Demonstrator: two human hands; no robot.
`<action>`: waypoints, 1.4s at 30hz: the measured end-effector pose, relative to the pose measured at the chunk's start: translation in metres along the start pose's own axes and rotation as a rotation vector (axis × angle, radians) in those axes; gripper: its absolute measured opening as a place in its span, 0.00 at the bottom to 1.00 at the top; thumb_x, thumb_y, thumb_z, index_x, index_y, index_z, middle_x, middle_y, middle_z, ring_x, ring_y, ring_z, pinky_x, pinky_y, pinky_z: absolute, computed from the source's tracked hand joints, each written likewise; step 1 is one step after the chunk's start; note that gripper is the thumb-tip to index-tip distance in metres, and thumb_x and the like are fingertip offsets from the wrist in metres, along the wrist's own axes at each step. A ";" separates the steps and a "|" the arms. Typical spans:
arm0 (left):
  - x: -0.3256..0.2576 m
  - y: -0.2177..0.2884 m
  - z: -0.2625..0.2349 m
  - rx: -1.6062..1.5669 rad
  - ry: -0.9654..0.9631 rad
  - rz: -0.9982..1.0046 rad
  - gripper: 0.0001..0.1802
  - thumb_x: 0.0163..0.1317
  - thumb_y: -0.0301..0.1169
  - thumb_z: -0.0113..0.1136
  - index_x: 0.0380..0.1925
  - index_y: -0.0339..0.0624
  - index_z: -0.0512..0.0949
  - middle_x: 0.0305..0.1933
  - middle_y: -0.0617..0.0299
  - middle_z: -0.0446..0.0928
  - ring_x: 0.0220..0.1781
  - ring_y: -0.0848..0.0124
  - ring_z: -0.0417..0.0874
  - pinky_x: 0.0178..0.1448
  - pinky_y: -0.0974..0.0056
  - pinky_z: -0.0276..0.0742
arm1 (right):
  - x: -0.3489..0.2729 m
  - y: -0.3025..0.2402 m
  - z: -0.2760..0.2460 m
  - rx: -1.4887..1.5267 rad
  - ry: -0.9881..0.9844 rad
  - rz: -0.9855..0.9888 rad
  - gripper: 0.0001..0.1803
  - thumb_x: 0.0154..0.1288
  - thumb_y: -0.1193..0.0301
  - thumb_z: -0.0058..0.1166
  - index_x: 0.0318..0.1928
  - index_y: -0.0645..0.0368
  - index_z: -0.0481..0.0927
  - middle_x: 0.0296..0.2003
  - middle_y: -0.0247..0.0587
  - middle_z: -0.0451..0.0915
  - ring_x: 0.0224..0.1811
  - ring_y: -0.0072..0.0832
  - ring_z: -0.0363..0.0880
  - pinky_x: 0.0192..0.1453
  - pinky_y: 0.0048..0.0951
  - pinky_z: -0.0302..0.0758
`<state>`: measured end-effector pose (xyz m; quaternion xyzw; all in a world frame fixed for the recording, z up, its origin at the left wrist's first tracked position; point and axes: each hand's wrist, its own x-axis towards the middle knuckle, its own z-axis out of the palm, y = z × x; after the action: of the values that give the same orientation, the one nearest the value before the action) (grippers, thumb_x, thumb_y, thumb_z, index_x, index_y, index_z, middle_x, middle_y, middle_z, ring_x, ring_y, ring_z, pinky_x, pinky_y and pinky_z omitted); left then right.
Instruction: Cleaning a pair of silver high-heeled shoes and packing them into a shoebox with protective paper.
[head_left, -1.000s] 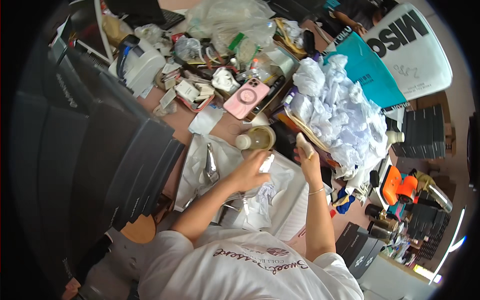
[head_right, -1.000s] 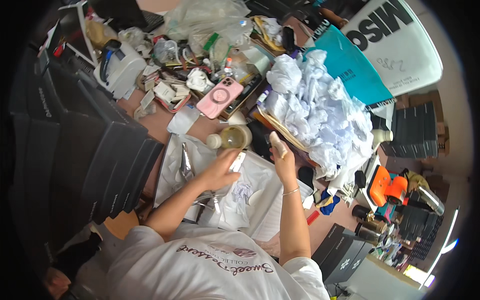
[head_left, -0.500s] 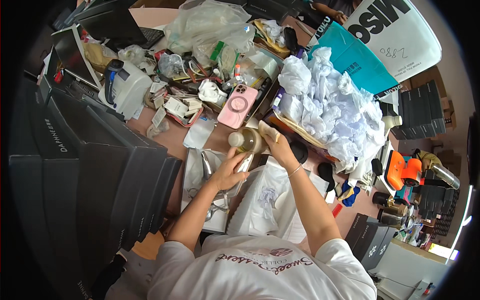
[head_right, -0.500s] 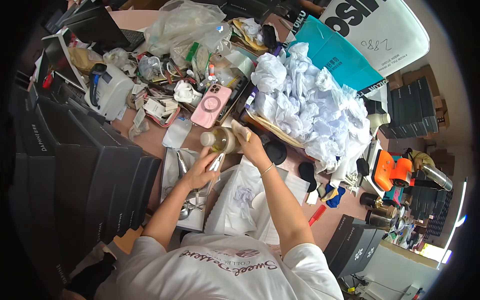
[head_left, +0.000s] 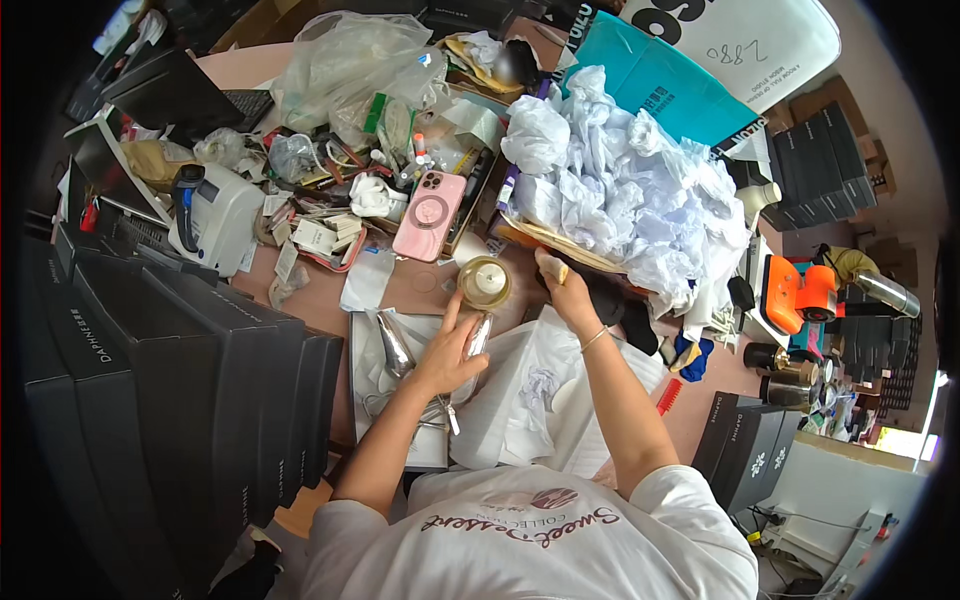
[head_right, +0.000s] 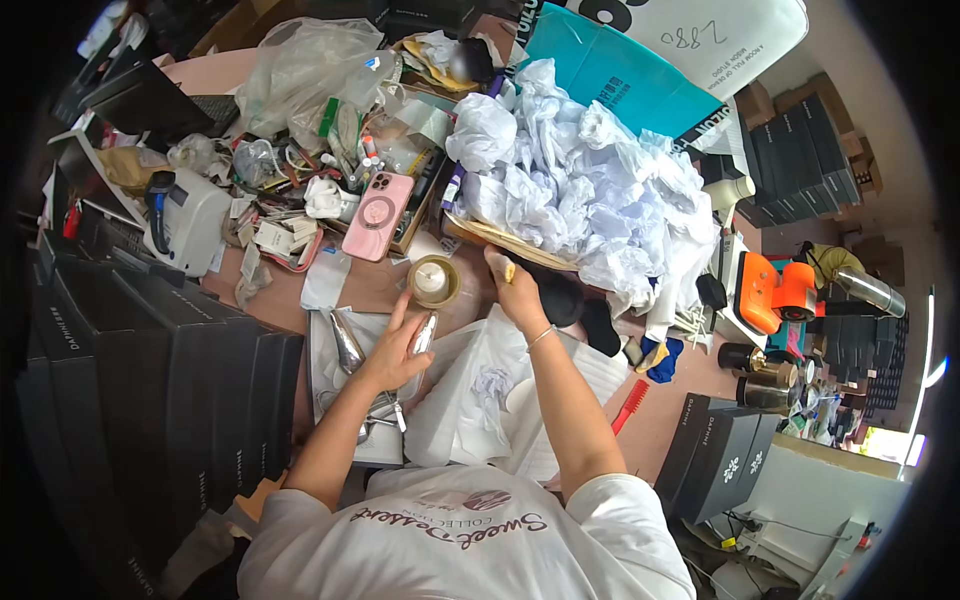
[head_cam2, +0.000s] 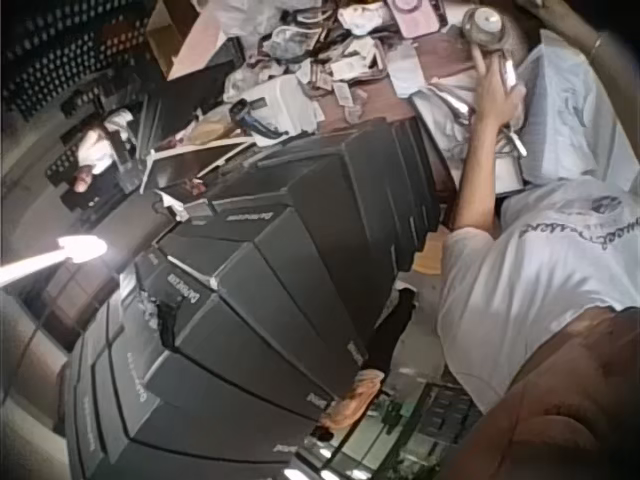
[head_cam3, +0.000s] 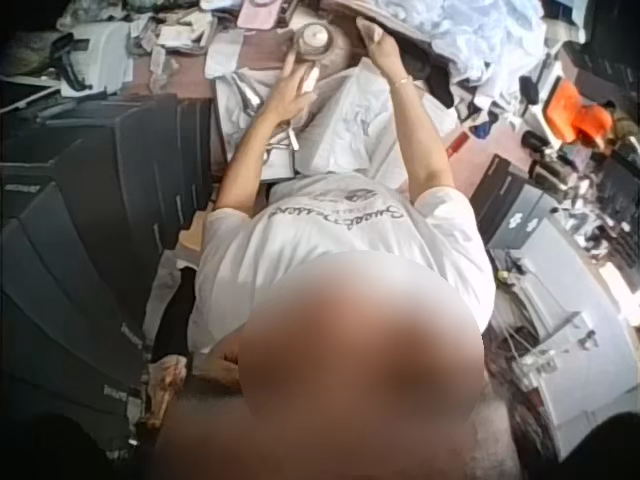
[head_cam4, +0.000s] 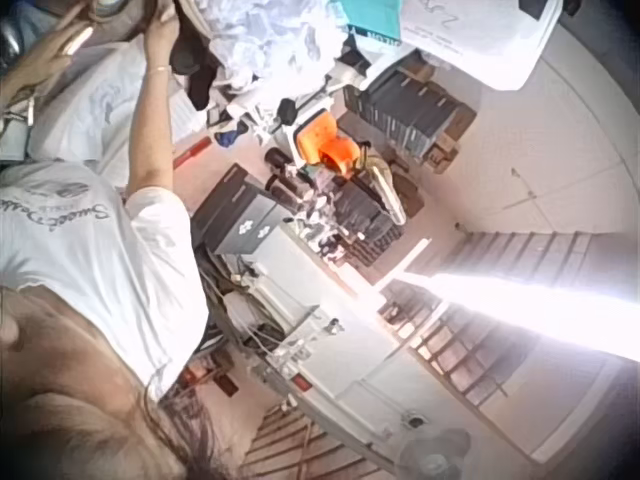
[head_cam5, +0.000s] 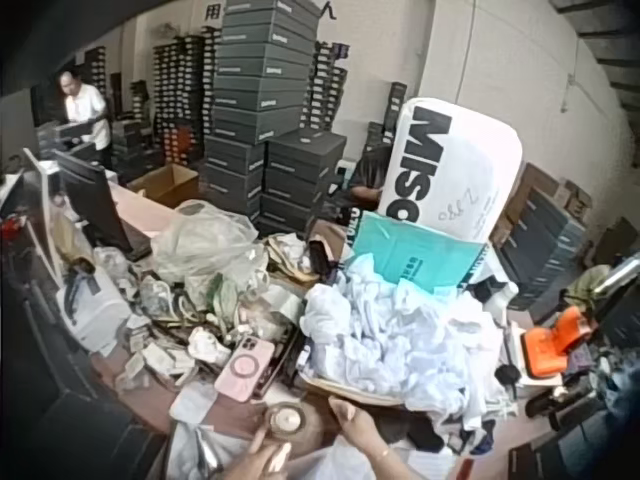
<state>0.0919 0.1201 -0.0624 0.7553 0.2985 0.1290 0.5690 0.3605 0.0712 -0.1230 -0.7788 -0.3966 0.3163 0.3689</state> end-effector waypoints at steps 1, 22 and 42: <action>0.002 0.001 0.000 0.019 -0.005 -0.005 0.37 0.48 0.35 0.61 0.60 0.31 0.64 0.74 0.38 0.38 0.69 0.47 0.61 0.65 0.57 0.64 | -0.006 -0.016 -0.010 0.181 -0.015 0.073 0.16 0.67 0.67 0.50 0.51 0.62 0.76 0.44 0.42 0.82 0.46 0.32 0.80 0.49 0.31 0.75; -0.089 0.071 0.014 -1.047 -0.297 -0.296 0.36 0.50 0.45 0.48 0.58 0.34 0.66 0.40 0.52 0.76 0.39 0.69 0.78 0.44 0.67 0.75 | -0.190 -0.121 -0.033 -0.091 -0.073 -0.484 0.23 0.60 0.75 0.54 0.57 0.60 0.70 0.47 0.47 0.77 0.45 0.36 0.79 0.50 0.34 0.76; -0.131 0.077 -0.033 -1.055 -0.621 -0.395 0.35 0.51 0.45 0.48 0.59 0.38 0.67 0.41 0.50 0.76 0.38 0.68 0.80 0.45 0.68 0.76 | -0.253 -0.153 -0.024 0.127 -0.522 -0.389 0.32 0.50 0.79 0.55 0.59 0.59 0.67 0.60 0.50 0.66 0.62 0.49 0.65 0.65 0.42 0.63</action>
<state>-0.0057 0.0536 0.0395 0.3067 0.1499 -0.0734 0.9371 0.1974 -0.0889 0.0667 -0.5565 -0.5984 0.4531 0.3562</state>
